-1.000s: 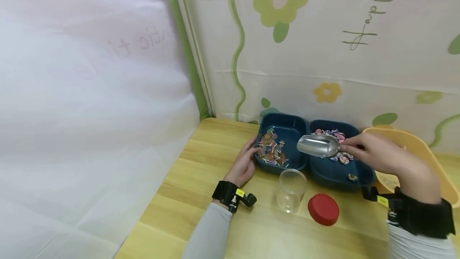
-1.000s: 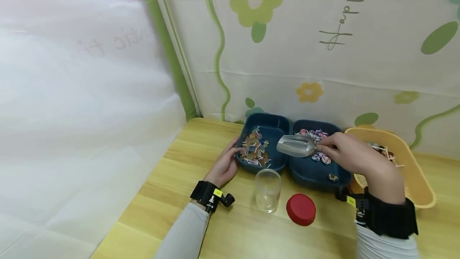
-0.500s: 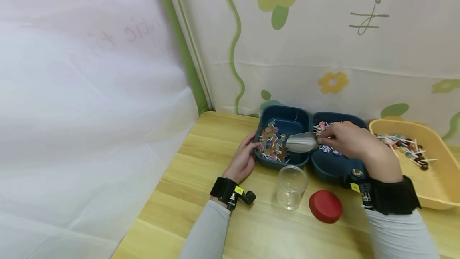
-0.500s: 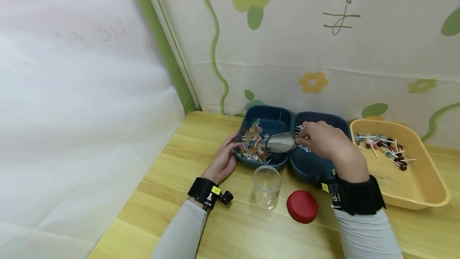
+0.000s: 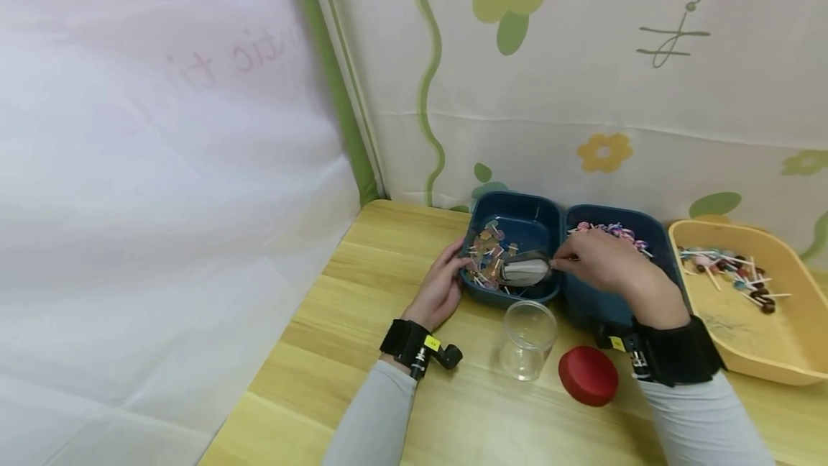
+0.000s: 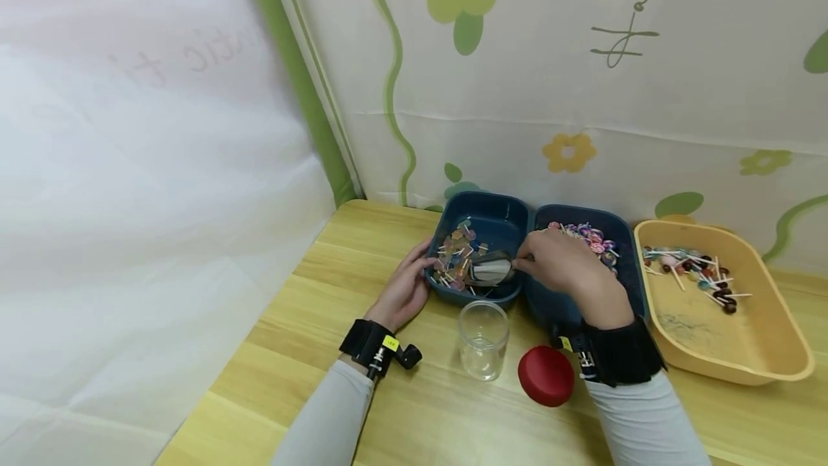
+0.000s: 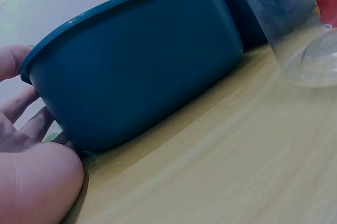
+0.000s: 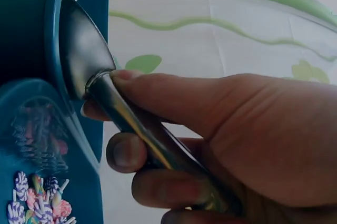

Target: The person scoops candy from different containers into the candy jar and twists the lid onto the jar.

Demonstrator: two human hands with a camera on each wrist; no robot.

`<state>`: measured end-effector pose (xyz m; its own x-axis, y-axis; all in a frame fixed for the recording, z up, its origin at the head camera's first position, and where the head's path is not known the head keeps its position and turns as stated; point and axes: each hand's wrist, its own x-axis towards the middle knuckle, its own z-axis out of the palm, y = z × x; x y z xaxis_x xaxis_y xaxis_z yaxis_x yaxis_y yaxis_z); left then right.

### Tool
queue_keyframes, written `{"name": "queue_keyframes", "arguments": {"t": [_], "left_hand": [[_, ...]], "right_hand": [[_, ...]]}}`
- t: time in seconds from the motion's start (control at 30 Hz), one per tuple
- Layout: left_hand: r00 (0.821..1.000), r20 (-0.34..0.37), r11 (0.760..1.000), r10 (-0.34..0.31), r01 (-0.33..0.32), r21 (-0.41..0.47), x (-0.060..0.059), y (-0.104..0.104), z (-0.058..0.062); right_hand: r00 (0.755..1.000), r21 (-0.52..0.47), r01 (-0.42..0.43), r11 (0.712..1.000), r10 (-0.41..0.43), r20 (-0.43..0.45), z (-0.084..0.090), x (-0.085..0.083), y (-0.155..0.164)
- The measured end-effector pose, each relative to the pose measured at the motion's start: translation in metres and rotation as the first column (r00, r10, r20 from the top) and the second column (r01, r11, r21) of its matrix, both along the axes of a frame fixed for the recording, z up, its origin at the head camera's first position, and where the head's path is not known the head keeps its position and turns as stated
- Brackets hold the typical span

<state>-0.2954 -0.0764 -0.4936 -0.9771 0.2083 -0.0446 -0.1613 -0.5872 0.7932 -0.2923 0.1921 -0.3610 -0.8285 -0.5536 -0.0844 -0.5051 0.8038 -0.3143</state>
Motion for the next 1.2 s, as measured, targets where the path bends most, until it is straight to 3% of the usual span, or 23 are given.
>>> {"name": "queue_keyframes", "arguments": {"t": [0.4, 0.67, 1.2], "left_hand": [[1.0, 0.004, 1.0, -0.005, 0.005, 0.003, 0.0, 0.002, 0.003], [1.0, 0.0, 1.0, -0.024, 0.024, 0.005, 0.001, 0.004, 0.001], [1.0, -0.022, 1.0, -0.004, 0.003, -0.026, 0.003, 0.002, 0.002]], "right_hand": [[0.991, -0.167, -0.132, 0.977, 0.135, 0.011, -0.014, -0.008, 0.004], [0.987, -0.223, -0.124, 0.967, 0.143, 0.07, -0.022, -0.011, 0.006], [0.973, -0.336, -0.157, 0.929, 0.204, 0.109, -0.03, -0.013, 0.008]]}}
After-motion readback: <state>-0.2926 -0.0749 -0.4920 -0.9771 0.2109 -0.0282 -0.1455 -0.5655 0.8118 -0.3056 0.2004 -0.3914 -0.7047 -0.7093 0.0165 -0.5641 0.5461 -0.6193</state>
